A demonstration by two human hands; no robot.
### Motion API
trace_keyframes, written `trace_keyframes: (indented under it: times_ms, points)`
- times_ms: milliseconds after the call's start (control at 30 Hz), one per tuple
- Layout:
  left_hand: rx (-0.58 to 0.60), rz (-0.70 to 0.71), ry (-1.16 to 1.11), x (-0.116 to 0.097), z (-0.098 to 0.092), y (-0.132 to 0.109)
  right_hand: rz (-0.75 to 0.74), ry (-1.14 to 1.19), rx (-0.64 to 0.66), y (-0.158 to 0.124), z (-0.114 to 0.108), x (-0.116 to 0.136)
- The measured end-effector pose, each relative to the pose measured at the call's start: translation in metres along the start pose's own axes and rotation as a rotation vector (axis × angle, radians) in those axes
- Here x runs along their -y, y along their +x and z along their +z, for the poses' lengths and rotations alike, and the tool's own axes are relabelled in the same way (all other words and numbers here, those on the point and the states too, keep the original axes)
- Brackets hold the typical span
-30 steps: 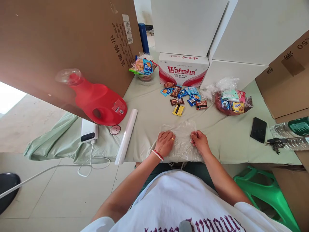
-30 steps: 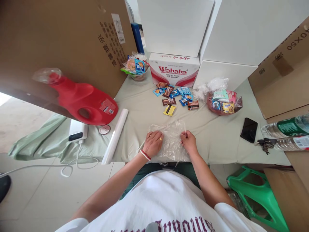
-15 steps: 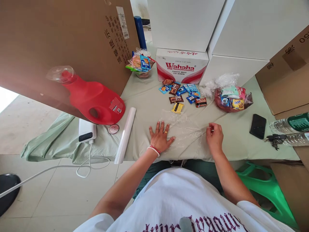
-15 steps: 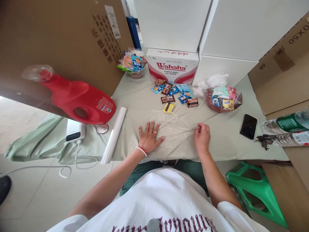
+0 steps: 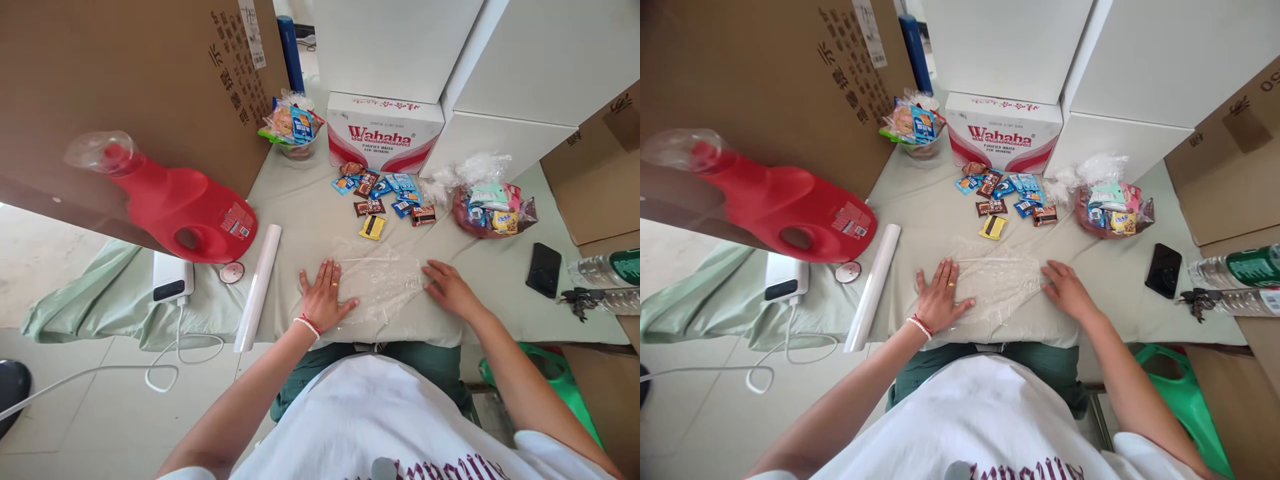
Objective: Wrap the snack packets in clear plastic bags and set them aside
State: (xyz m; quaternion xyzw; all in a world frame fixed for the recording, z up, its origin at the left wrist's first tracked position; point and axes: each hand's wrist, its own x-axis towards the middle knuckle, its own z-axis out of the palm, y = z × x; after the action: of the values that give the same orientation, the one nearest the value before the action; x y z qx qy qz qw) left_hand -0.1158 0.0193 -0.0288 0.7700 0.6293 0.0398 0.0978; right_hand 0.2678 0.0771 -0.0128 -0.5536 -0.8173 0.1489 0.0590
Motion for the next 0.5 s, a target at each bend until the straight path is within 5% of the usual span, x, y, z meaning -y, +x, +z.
trace_keyframes:
  times_ms: [100,233,367,500]
  points:
    - [0.013,0.003,0.008,-0.002,0.000,0.001,0.067,-0.123,0.049,0.039,-0.029,-0.010]
    - [0.036,0.002,0.025,-0.003,-0.002,0.002,-0.052,-0.215,0.015,0.143,-0.053,0.027]
    - [0.052,0.032,0.046,-0.002,-0.002,0.002,-0.201,-0.206,0.095,0.239,-0.047,0.076]
    - [0.043,0.057,0.057,0.002,0.000,0.000,-0.178,-0.288,0.240,0.275,-0.037,0.095]
